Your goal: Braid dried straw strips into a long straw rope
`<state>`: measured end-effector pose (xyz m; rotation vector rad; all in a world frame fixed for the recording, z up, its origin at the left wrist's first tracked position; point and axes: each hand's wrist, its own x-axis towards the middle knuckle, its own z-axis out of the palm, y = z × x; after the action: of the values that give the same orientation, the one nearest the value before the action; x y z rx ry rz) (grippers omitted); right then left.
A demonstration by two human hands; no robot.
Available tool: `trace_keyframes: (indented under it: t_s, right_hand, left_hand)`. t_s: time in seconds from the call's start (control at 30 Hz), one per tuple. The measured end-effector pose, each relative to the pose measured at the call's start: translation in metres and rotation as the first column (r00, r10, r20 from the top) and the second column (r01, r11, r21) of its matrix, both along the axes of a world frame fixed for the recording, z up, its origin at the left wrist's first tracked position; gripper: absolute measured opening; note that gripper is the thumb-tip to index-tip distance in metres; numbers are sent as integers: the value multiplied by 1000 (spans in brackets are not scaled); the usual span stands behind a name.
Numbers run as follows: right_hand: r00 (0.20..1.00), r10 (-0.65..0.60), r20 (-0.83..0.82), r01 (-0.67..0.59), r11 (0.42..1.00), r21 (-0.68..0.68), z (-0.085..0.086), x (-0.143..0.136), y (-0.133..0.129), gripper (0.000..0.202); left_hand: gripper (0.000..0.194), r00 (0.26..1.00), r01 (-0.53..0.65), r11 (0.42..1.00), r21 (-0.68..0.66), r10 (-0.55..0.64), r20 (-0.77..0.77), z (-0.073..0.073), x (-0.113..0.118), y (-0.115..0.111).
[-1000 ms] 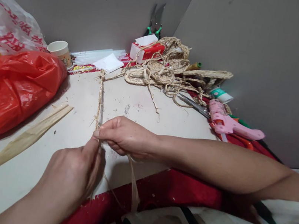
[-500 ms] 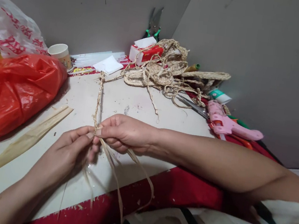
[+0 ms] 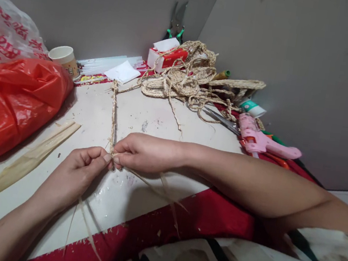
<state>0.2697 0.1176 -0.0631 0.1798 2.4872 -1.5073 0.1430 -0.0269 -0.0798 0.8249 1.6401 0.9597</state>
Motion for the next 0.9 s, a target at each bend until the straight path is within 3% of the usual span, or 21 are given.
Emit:
trace_keyframes:
  t_s: [0.2, 0.33, 0.47, 0.67, 0.77, 0.87, 0.9]
  right_hand:
    - [998, 23, -63, 1, 933, 360, 19, 7, 3, 22]
    - [999, 12, -39, 1, 947, 320, 30, 12, -7, 24]
    - [993, 61, -101, -22, 935, 353, 19, 15, -27, 23]
    - [981, 134, -142, -13, 772, 636, -1, 15, -40, 20]
    - [983, 171, -61, -87, 740, 667, 5, 17, -43, 20]
    - [947, 315, 69, -278, 692, 666, 20, 21, -45, 15]
    - [937, 341, 78, -311, 709, 632, 26, 23, -44, 15]
  left_hand:
    - [28, 999, -36, 999, 7, 36, 2, -4, 1, -2]
    - [31, 999, -38, 999, 12, 38, -6, -1, 5, -2]
    - [31, 995, -74, 997, -4, 74, 61, -2, 7, -4]
    - [33, 958, -173, 985, -10, 170, 229, -1, 13, -5]
    - [31, 945, -204, 979, 1, 197, 262, 3, 17, -4]
    - [20, 946, -189, 982, -14, 186, 264, 4, 18, -6]
    - [19, 946, -184, 983, -15, 181, 267, 4, 17, -6]
